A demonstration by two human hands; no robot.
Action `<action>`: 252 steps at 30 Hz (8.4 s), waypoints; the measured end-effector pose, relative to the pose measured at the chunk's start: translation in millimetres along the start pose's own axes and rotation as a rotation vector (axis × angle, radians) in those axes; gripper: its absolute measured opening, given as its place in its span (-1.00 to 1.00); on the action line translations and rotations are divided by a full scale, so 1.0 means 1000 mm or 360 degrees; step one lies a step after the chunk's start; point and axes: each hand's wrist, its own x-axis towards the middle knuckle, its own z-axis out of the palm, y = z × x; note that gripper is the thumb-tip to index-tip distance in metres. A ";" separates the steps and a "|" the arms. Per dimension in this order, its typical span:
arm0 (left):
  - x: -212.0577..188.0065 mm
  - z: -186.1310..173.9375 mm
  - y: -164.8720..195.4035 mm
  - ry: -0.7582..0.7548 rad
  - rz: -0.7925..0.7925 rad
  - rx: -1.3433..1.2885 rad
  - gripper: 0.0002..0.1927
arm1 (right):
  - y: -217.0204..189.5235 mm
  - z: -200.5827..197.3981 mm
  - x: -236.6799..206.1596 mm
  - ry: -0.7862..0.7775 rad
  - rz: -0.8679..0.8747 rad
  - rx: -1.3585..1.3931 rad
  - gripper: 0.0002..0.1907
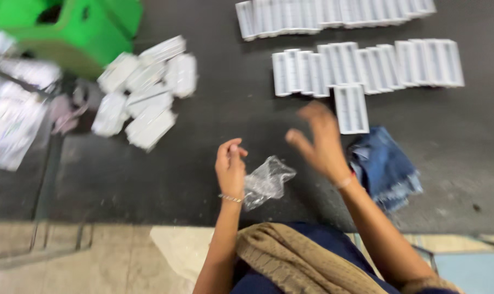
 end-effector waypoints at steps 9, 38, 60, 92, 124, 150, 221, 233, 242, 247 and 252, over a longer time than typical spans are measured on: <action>-0.009 -0.010 0.004 0.0107 0.0146 -0.0381 -0.63 | -0.059 0.050 -0.025 -0.1106 0.0704 0.0812 -0.56; 0.023 -0.298 -0.209 0.1555 -0.0542 0.0175 -0.63 | -0.075 0.146 -0.054 -0.1449 0.0927 0.1119 -0.77; 0.131 -0.243 -0.270 0.0492 -0.1241 -0.0316 -0.61 | 0.004 0.208 -0.091 -0.1211 0.1236 0.0928 -0.87; 0.028 -0.256 -0.186 0.0609 -0.0931 -0.0034 -0.53 | -0.126 0.216 0.101 -0.0964 -0.0582 -0.0109 -0.09; -0.031 0.017 -0.028 -0.0415 0.0134 0.0496 -0.66 | -0.004 -0.019 -0.077 -0.0227 -0.0057 0.0455 -0.29; -0.071 0.088 -0.033 -0.0287 0.0684 0.0775 -0.18 | 0.016 -0.050 -0.029 -0.0625 0.0130 0.0402 -0.89; -0.077 0.143 -0.023 -0.0172 0.1305 0.1212 -0.83 | 0.022 -0.099 -0.015 -0.0624 0.0051 -0.0039 -0.84; -0.080 0.146 -0.017 -0.0132 0.1266 0.1265 -0.82 | 0.026 -0.086 -0.026 -0.0644 0.0061 -0.0248 -0.87; -0.081 0.147 -0.016 -0.0196 0.1265 0.1300 -0.87 | 0.037 -0.078 -0.028 -0.0594 -0.0051 -0.0240 -0.87; -0.083 0.145 -0.015 -0.0220 0.1237 0.1272 -0.87 | 0.040 -0.078 -0.032 -0.0468 -0.0095 -0.0177 -0.91; -0.083 0.144 -0.014 -0.0193 0.1184 0.1220 -0.89 | 0.046 -0.070 -0.043 -0.0301 0.0151 0.0038 -0.89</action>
